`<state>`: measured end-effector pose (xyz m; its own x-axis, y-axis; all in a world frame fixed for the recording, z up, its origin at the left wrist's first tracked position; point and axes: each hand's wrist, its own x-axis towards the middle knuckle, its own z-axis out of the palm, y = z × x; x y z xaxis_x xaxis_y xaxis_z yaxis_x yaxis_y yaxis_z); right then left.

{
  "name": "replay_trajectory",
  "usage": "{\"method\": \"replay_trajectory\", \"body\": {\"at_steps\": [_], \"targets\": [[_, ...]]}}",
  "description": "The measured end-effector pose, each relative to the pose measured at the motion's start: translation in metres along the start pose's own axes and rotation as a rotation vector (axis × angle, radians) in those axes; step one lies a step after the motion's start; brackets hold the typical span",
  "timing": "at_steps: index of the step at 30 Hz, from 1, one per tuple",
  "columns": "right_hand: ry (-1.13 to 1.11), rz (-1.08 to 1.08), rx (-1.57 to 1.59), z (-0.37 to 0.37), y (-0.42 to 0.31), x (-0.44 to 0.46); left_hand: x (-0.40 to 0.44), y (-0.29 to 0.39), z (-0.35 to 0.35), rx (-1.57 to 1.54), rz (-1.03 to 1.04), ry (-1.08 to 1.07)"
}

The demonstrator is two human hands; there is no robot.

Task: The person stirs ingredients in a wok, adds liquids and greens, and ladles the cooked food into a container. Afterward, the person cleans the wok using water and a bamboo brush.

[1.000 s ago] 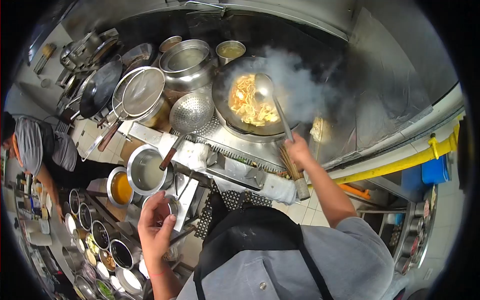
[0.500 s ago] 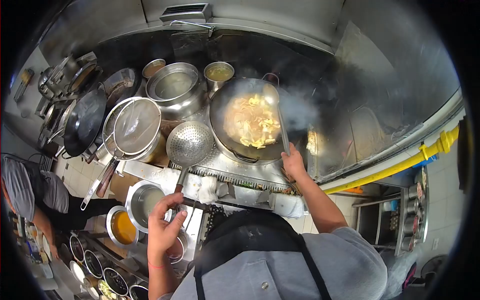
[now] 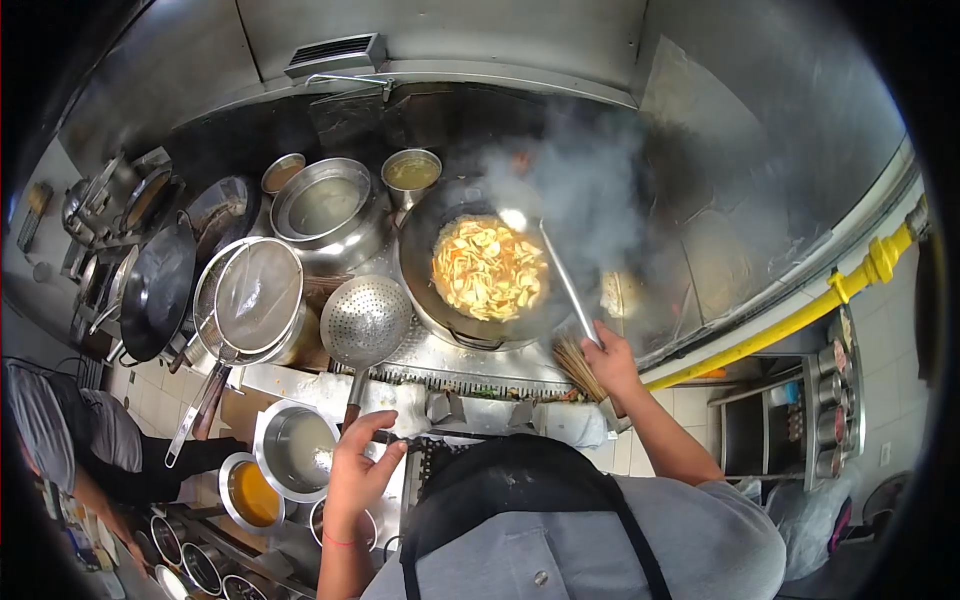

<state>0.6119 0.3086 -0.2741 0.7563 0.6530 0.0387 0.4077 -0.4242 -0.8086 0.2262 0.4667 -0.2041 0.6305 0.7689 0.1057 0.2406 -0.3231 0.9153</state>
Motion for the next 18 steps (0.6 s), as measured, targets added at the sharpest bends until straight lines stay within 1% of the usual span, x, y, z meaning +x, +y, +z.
{"method": "replay_trajectory", "body": {"at_steps": [1, 2, 4, 6, 8, 9, 11, 13, 16, 18], "targets": [[-0.068, 0.054, 0.038, 0.007, 0.012, 0.006, 0.000, 0.006, 0.000, 0.062, 0.015, -0.033], [-0.066, 0.055, 0.048, 0.013, 0.021, 0.008, -0.001, 0.004, 0.000, 0.071, 0.017, -0.035], [-0.118, -0.042, -0.082, 0.020, 0.027, 0.010, -0.004, -0.005, 0.004, 0.056, 0.008, -0.031], [-0.150, 0.002, -0.096, 0.019, 0.025, 0.004, -0.007, 0.000, 0.007, 0.036, -0.023, -0.011], [-0.315, 0.460, 0.260, 0.011, 0.015, -0.001, -0.008, -0.001, 0.008, 0.079, -0.030, -0.033], [-0.309, 0.457, 0.266, 0.003, 0.006, -0.004, -0.009, -0.010, 0.010, 0.079, -0.026, -0.034], [-0.265, 0.513, 0.429, -0.019, -0.019, -0.014, -0.008, -0.018, 0.011, 0.079, -0.017, -0.036], [-0.264, 0.486, 0.451, -0.042, -0.034, -0.021, -0.004, -0.019, 0.011, 0.078, -0.049, -0.062], [-0.250, 0.455, 0.457, -0.070, -0.060, -0.034, 0.007, -0.019, 0.014, 0.115, -0.013, -0.058], [-0.256, 0.451, 0.475, -0.080, -0.072, -0.042, 0.016, -0.014, 0.019, 0.081, -0.015, -0.072]]}}
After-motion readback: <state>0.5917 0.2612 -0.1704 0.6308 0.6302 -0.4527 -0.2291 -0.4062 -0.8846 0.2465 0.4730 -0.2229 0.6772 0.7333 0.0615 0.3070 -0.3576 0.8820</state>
